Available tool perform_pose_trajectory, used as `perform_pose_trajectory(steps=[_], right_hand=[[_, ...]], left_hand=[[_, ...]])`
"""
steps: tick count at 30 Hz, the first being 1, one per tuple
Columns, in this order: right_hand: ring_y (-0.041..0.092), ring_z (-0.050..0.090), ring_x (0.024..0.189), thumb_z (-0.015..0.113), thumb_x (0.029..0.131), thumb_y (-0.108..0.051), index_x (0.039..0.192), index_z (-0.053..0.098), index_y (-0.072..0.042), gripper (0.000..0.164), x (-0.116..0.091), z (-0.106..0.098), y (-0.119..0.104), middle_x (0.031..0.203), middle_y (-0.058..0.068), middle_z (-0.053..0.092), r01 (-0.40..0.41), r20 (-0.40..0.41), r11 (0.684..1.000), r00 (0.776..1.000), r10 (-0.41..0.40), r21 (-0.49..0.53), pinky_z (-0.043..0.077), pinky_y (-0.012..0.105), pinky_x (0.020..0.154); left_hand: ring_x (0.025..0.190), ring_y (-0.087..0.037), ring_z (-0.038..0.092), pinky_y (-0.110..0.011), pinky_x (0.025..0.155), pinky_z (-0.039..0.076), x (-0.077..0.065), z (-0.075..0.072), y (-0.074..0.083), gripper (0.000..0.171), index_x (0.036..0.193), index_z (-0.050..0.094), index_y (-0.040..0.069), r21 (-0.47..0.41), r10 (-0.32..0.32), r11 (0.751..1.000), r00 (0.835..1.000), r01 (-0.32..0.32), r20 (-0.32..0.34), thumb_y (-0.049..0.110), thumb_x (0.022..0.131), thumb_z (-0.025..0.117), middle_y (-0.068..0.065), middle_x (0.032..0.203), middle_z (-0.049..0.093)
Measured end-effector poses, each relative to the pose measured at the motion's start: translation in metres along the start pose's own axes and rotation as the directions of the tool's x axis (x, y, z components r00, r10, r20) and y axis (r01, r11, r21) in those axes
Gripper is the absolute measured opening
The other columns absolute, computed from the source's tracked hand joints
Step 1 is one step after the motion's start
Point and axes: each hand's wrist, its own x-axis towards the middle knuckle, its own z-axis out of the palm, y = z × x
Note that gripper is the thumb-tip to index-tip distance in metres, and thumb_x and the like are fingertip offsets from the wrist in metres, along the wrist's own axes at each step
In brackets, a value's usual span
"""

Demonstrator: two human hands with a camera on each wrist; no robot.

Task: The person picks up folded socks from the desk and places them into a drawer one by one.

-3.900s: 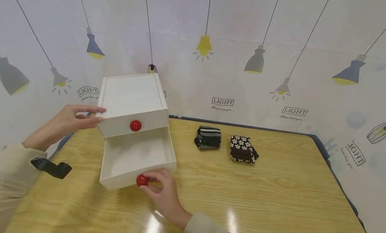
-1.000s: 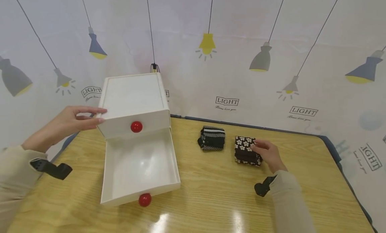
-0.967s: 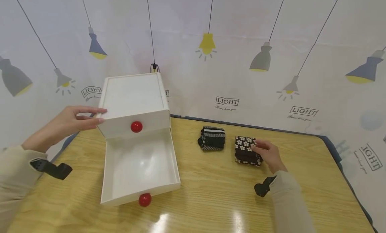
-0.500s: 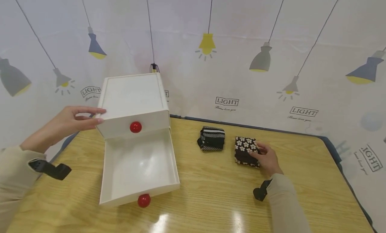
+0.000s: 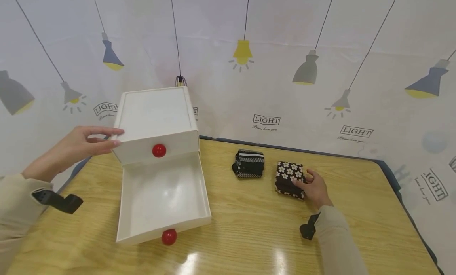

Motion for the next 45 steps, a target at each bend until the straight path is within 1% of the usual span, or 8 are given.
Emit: perform_pose_trajectory(steps=[2,9,12,17,25,32,40,45], right_hand=[[0.045,0.024,0.126,0.060,0.087,-0.024,0.141,0.008,0.006,0.081,-0.001,0.000,0.000,0.137,0.036,0.021,-0.006,-0.003,1.000,1.000,0.006,0.000,0.032,0.052,0.097],[0.043,0.026,0.125,0.059,0.087,-0.032,0.139,0.016,0.009,0.079,-0.002,0.003,0.000,0.136,0.033,0.024,-0.058,-0.026,0.998,0.998,0.059,0.019,0.031,0.049,0.098],[0.041,0.028,0.125,0.059,0.087,-0.032,0.138,0.017,0.009,0.078,-0.004,0.004,0.000,0.137,0.032,0.025,-0.066,-0.027,0.997,0.997,0.067,0.041,0.031,0.048,0.099],[0.041,0.027,0.125,0.057,0.088,-0.031,0.139,0.014,0.008,0.077,-0.008,0.005,-0.001,0.138,0.031,0.023,-0.053,-0.023,0.996,0.998,0.055,0.068,0.031,0.048,0.099],[0.044,0.023,0.125,0.056,0.089,-0.030,0.139,0.015,0.008,0.075,-0.011,0.008,-0.003,0.138,0.033,0.018,-0.024,-0.035,0.997,0.999,0.027,0.067,0.030,0.052,0.098],[0.045,0.020,0.126,0.057,0.088,-0.031,0.138,0.018,0.005,0.073,-0.018,0.008,-0.005,0.139,0.033,0.016,0.004,-0.008,0.996,1.000,-0.003,0.086,0.029,0.056,0.096],[0.040,0.014,0.131,0.061,0.085,-0.034,0.139,0.020,0.002,0.077,-0.030,0.012,-0.024,0.144,0.026,0.011,0.012,0.024,0.986,1.000,-0.016,0.166,0.026,0.055,0.099],[0.037,0.017,0.130,0.062,0.085,-0.031,0.138,0.022,0.001,0.073,-0.041,0.016,-0.045,0.145,0.023,0.013,0.047,0.043,0.975,0.997,-0.058,0.219,0.041,0.042,0.091]], left_hand=[[0.108,-0.030,0.052,-0.043,0.085,0.044,0.000,0.000,0.000,0.054,0.132,0.045,0.007,-0.004,-0.005,1.000,1.000,0.005,0.003,0.034,0.087,0.059,-0.020,0.136,0.035],[0.107,-0.030,0.054,-0.036,0.082,0.048,0.001,0.001,0.000,0.054,0.130,0.046,0.005,-0.029,0.015,0.999,1.000,-0.015,0.002,0.033,0.086,0.060,-0.019,0.138,0.032],[0.106,-0.032,0.053,-0.037,0.082,0.049,0.002,0.002,0.000,0.054,0.130,0.046,0.005,-0.030,0.015,0.999,1.000,-0.015,0.001,0.033,0.086,0.060,-0.020,0.136,0.033],[0.106,-0.034,0.053,-0.042,0.083,0.048,0.003,0.002,-0.001,0.055,0.131,0.046,0.006,-0.015,0.004,1.000,1.000,-0.004,0.001,0.035,0.086,0.059,-0.021,0.132,0.035],[0.105,-0.033,0.054,-0.040,0.083,0.048,0.002,0.001,0.002,0.054,0.130,0.046,0.005,-0.023,0.003,1.000,1.000,-0.003,0.003,0.034,0.086,0.060,-0.020,0.131,0.036],[0.104,-0.032,0.055,-0.038,0.081,0.049,0.002,0.001,0.002,0.054,0.130,0.047,0.004,-0.028,0.005,1.000,1.000,-0.005,-0.004,0.034,0.086,0.060,-0.020,0.131,0.036],[0.104,-0.033,0.054,-0.040,0.082,0.048,0.001,0.001,0.002,0.055,0.130,0.047,0.004,-0.032,-0.005,0.999,1.000,0.004,-0.009,0.034,0.086,0.060,-0.020,0.131,0.036],[0.104,-0.033,0.054,-0.039,0.081,0.048,0.000,0.000,0.002,0.055,0.129,0.047,0.004,-0.025,0.000,1.000,1.000,0.000,-0.011,0.035,0.086,0.060,-0.020,0.131,0.036]])
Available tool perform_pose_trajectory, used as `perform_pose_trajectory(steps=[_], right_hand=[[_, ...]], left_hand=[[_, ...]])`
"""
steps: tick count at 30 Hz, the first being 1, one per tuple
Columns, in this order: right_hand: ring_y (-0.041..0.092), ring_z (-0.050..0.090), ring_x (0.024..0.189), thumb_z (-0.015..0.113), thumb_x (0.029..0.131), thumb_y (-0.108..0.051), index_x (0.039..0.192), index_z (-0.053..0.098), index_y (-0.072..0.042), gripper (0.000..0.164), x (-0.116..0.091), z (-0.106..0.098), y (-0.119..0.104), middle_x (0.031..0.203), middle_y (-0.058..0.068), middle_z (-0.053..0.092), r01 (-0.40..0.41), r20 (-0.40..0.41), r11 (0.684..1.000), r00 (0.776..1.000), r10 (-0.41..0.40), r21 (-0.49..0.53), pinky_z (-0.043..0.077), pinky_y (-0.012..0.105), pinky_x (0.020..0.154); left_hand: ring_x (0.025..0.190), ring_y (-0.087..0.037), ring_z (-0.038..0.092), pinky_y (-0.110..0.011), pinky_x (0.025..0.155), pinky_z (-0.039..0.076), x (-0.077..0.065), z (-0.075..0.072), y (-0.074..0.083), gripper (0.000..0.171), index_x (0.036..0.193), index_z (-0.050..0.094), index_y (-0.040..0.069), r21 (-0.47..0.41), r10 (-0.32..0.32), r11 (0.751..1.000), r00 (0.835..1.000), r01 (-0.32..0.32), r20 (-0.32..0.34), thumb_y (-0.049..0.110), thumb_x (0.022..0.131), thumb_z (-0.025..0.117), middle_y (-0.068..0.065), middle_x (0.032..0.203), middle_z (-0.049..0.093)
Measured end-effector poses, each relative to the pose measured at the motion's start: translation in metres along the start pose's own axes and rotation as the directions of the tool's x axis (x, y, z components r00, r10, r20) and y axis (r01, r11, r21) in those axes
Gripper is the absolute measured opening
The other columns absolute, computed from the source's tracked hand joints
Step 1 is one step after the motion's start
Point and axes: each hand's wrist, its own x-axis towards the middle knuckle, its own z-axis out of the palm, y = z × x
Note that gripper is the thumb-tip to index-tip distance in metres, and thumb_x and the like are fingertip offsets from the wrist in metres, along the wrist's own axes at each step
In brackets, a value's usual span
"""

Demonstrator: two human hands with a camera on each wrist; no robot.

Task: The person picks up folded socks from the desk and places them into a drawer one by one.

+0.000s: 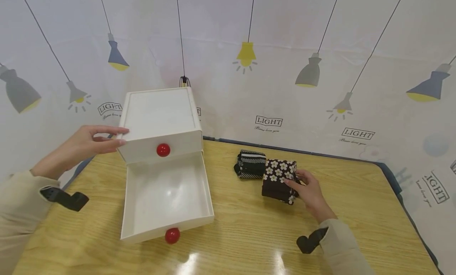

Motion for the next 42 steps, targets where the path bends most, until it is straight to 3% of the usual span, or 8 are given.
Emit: perform_pose_trajectory(steps=[5,11,15,24,30,35,38,42], right_hand=[[0.031,0.036,0.118,0.060,0.087,-0.024,0.132,0.028,0.002,0.061,-0.011,0.014,-0.024,0.142,0.022,0.018,0.043,0.092,0.996,0.994,-0.051,0.085,0.050,0.029,0.069],[0.010,0.055,0.093,0.060,0.087,-0.018,0.127,0.033,0.002,0.052,-0.023,0.034,-0.057,0.126,0.015,0.038,0.062,0.212,0.982,0.972,-0.100,0.179,0.052,0.031,0.071],[0.013,0.056,0.093,0.061,0.087,-0.016,0.125,0.036,-0.001,0.048,-0.029,0.050,-0.082,0.116,0.008,0.045,0.057,0.306,0.975,0.944,-0.124,0.217,0.051,0.033,0.073],[0.018,0.055,0.096,0.060,0.086,-0.010,0.123,0.041,0.000,0.044,-0.037,0.091,-0.133,0.114,0.010,0.050,0.034,0.454,0.965,0.878,-0.153,0.260,0.049,0.038,0.080],[0.019,0.056,0.092,0.062,0.083,-0.006,0.114,0.048,-0.001,0.035,-0.035,0.125,-0.156,0.113,0.012,0.049,0.047,0.510,0.980,0.849,-0.141,0.193,0.051,0.037,0.076],[0.021,0.056,0.093,0.063,0.082,-0.005,0.111,0.050,0.000,0.033,-0.033,0.151,-0.160,0.116,0.014,0.048,0.043,0.548,0.993,0.831,-0.096,0.109,0.052,0.038,0.074],[0.022,0.058,0.092,0.065,0.081,-0.006,0.111,0.050,0.000,0.034,-0.032,0.166,-0.158,0.115,0.014,0.050,0.036,0.560,0.999,0.827,-0.051,0.038,0.052,0.037,0.072],[0.022,0.059,0.087,0.067,0.081,-0.008,0.114,0.050,-0.002,0.038,-0.029,0.183,-0.156,0.107,0.012,0.054,0.043,0.543,0.997,0.840,-0.006,-0.056,0.053,0.035,0.066]], left_hand=[[0.104,-0.034,0.054,-0.039,0.081,0.048,-0.001,0.000,0.000,0.054,0.129,0.047,0.004,0.010,0.008,1.000,1.000,-0.008,-0.002,0.034,0.086,0.060,-0.020,0.131,0.037],[0.106,-0.034,0.053,-0.042,0.084,0.046,-0.001,0.000,-0.001,0.056,0.131,0.046,0.006,0.003,-0.006,1.000,1.000,0.006,0.010,0.036,0.086,0.060,-0.021,0.133,0.035],[0.105,-0.033,0.053,-0.044,0.084,0.045,-0.002,0.000,0.000,0.057,0.132,0.045,0.007,0.008,-0.016,1.000,1.000,0.016,0.013,0.038,0.086,0.059,-0.021,0.133,0.035],[0.105,-0.031,0.053,-0.044,0.085,0.044,-0.002,0.000,0.001,0.057,0.132,0.046,0.008,0.004,-0.005,1.000,1.000,0.004,0.017,0.038,0.085,0.060,-0.020,0.134,0.034],[0.105,-0.031,0.054,-0.047,0.087,0.043,-0.001,0.000,0.001,0.057,0.132,0.045,0.007,-0.011,-0.002,1.000,1.000,0.003,0.016,0.037,0.085,0.060,-0.020,0.137,0.034],[0.107,-0.032,0.053,-0.049,0.089,0.041,-0.001,0.000,0.002,0.059,0.132,0.045,0.007,-0.019,-0.007,1.000,1.000,0.008,0.022,0.038,0.085,0.061,-0.019,0.140,0.030],[0.107,-0.033,0.053,-0.048,0.088,0.042,-0.001,0.000,0.002,0.059,0.132,0.045,0.007,-0.017,-0.008,1.000,1.000,0.008,0.017,0.037,0.085,0.061,-0.019,0.140,0.030],[0.106,-0.032,0.054,-0.046,0.086,0.044,-0.001,-0.001,0.002,0.058,0.132,0.045,0.007,-0.008,-0.005,1.000,1.000,0.005,0.013,0.037,0.085,0.061,-0.020,0.140,0.031]])
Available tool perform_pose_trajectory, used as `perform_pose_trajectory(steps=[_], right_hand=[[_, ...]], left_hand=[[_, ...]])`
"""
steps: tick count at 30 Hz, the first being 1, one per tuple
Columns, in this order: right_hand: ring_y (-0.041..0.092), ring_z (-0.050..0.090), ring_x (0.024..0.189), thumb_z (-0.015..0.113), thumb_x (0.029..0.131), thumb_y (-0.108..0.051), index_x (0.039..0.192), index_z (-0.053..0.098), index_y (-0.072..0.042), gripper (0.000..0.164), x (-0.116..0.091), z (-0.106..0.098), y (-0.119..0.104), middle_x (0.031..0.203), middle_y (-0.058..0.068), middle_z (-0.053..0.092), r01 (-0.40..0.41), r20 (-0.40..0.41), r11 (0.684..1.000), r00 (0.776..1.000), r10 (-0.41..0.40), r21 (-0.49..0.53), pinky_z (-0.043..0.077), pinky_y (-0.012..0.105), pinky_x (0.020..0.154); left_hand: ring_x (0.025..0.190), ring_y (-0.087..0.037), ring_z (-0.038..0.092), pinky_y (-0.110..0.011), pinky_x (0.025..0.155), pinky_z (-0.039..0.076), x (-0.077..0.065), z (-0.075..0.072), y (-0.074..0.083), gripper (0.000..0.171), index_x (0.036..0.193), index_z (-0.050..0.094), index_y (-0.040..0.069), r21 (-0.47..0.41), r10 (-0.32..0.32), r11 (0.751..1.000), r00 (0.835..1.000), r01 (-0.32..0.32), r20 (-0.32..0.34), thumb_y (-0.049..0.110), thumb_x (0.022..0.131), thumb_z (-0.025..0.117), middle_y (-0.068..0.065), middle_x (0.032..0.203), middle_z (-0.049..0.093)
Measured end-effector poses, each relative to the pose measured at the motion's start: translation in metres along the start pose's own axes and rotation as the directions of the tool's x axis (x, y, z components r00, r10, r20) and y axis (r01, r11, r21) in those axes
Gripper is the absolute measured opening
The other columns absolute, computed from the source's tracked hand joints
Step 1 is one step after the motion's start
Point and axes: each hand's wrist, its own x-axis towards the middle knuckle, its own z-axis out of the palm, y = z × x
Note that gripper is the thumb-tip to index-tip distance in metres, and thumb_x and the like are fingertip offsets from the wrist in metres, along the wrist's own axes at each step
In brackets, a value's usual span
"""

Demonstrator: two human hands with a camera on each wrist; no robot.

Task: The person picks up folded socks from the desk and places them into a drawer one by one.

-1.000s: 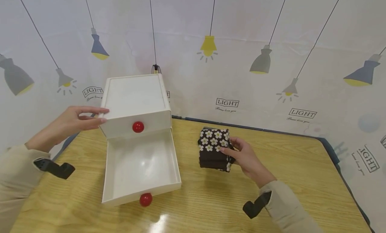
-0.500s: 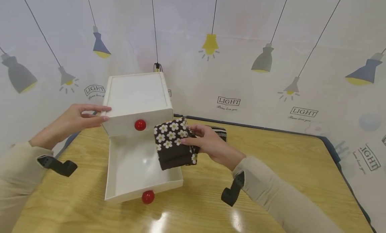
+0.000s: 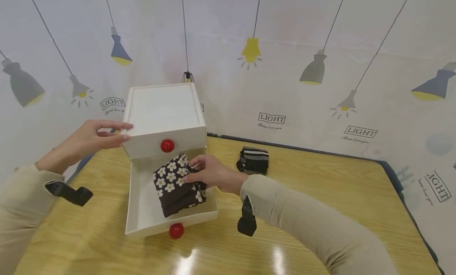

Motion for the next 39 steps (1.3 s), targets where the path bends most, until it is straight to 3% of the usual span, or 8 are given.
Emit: perform_pose_trajectory(steps=[7,24,32,39], right_hand=[[0.020,0.057,0.084,0.068,0.079,-0.010,0.107,0.050,-0.004,0.034,0.017,0.015,0.000,0.097,0.011,0.055,-0.051,-0.077,0.993,0.996,0.043,-0.110,0.052,0.031,0.063],[0.020,0.055,0.078,0.068,0.079,-0.005,0.104,0.046,-0.003,0.033,0.028,0.036,0.008,0.089,0.012,0.054,-0.103,-0.125,0.989,0.988,0.090,-0.102,0.051,0.030,0.060],[0.029,0.055,0.099,0.063,0.082,-0.003,0.126,0.044,0.000,0.048,0.028,0.035,0.005,0.109,0.015,0.053,-0.104,-0.101,0.993,0.990,0.097,-0.059,0.051,0.038,0.076],[0.031,0.050,0.109,0.060,0.085,-0.003,0.132,0.039,-0.001,0.052,0.025,0.031,-0.002,0.122,0.016,0.049,-0.095,-0.055,0.995,0.994,0.092,-0.043,0.049,0.044,0.079]], left_hand=[[0.104,-0.030,0.055,-0.041,0.084,0.046,0.002,-0.001,-0.002,0.058,0.132,0.046,0.009,0.000,-0.012,1.000,1.000,0.012,-0.001,0.038,0.084,0.061,-0.019,0.136,0.034],[0.108,-0.034,0.052,-0.047,0.088,0.043,0.002,0.000,-0.001,0.058,0.132,0.045,0.008,-0.022,-0.007,1.000,1.000,0.008,0.015,0.038,0.085,0.060,-0.019,0.141,0.029],[0.105,-0.032,0.054,-0.045,0.087,0.044,0.003,0.000,-0.002,0.058,0.132,0.045,0.008,-0.013,-0.006,1.000,1.000,0.006,0.011,0.038,0.085,0.060,-0.018,0.141,0.030],[0.106,-0.032,0.054,-0.044,0.087,0.045,0.003,0.001,-0.003,0.058,0.132,0.045,0.007,-0.014,0.004,1.000,1.000,-0.004,0.009,0.037,0.085,0.060,-0.019,0.140,0.029]])
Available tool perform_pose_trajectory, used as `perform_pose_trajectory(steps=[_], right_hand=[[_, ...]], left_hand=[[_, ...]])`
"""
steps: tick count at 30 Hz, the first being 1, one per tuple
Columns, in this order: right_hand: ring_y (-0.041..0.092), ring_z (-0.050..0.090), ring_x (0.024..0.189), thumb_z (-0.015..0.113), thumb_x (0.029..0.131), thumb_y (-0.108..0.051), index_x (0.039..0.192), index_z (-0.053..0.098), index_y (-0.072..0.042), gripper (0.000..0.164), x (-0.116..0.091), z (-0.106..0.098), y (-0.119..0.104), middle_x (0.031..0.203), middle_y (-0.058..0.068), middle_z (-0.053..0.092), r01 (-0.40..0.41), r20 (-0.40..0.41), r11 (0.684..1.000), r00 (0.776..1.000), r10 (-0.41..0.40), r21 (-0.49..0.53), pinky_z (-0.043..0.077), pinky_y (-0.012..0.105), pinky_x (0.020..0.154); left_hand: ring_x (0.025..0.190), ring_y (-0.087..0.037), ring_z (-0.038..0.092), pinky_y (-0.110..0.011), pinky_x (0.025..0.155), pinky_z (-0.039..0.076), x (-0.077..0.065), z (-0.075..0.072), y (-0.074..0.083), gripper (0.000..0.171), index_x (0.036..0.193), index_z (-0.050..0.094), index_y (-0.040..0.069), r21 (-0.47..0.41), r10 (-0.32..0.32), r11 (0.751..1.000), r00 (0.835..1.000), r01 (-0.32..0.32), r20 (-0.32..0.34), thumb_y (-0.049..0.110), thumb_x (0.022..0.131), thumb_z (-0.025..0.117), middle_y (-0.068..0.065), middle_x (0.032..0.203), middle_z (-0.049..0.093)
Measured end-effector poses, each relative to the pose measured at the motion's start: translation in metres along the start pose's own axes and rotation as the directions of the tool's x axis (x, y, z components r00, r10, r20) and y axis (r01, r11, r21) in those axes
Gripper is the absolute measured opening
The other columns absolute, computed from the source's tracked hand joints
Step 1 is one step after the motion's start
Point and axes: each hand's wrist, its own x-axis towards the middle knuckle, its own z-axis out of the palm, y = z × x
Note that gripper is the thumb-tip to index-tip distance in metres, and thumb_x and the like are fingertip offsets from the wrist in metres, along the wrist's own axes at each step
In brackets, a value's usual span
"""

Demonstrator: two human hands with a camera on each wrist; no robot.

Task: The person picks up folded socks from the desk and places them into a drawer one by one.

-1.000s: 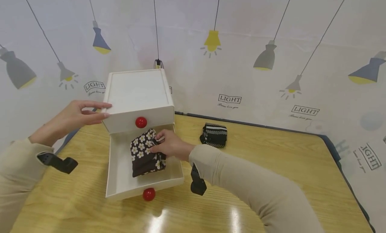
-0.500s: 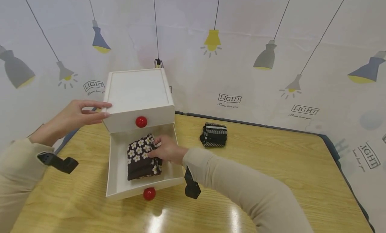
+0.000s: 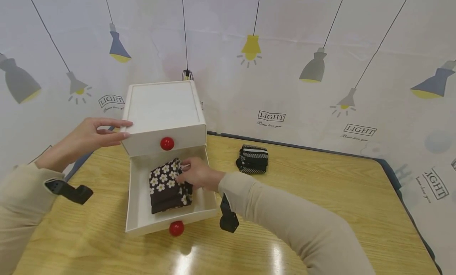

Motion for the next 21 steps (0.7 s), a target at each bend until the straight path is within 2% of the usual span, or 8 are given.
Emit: perform_pose_trajectory(steps=[5,10,16,21], right_hand=[[0.031,0.049,0.112,0.057,0.087,-0.003,0.133,0.038,-0.002,0.050,-0.007,-0.005,-0.005,0.126,0.017,0.047,0.010,0.008,0.999,1.000,-0.010,0.036,0.047,0.049,0.081],[0.031,0.049,0.112,0.055,0.089,-0.005,0.133,0.038,-0.003,0.047,-0.016,-0.011,-0.012,0.126,0.016,0.048,0.033,0.016,0.999,0.999,-0.034,0.039,0.048,0.047,0.080],[0.030,0.049,0.112,0.055,0.089,-0.007,0.133,0.039,-0.004,0.047,-0.037,-0.022,-0.019,0.127,0.016,0.047,0.134,0.041,0.989,0.990,-0.137,0.064,0.049,0.041,0.080],[0.028,0.049,0.113,0.054,0.090,-0.009,0.133,0.039,-0.006,0.046,-0.063,-0.031,-0.023,0.128,0.015,0.047,0.263,0.100,0.962,0.958,-0.269,0.068,0.047,0.037,0.084]], left_hand=[[0.106,-0.032,0.053,-0.043,0.086,0.045,-0.001,0.001,0.001,0.057,0.131,0.046,0.007,-0.007,-0.001,1.000,1.000,0.001,-0.004,0.037,0.085,0.061,-0.019,0.138,0.032],[0.107,-0.033,0.053,-0.044,0.087,0.045,-0.001,0.001,0.001,0.058,0.132,0.045,0.006,-0.008,-0.003,1.000,1.000,0.003,-0.004,0.037,0.085,0.061,-0.020,0.139,0.031],[0.106,-0.034,0.053,-0.047,0.088,0.043,-0.001,0.001,0.001,0.057,0.132,0.045,0.005,-0.008,0.008,1.000,1.000,-0.008,-0.005,0.036,0.085,0.061,-0.019,0.141,0.030],[0.107,-0.036,0.052,-0.050,0.088,0.042,-0.002,0.002,0.001,0.056,0.131,0.045,0.004,-0.017,0.017,1.000,1.000,-0.018,-0.007,0.034,0.086,0.061,-0.018,0.142,0.027]])
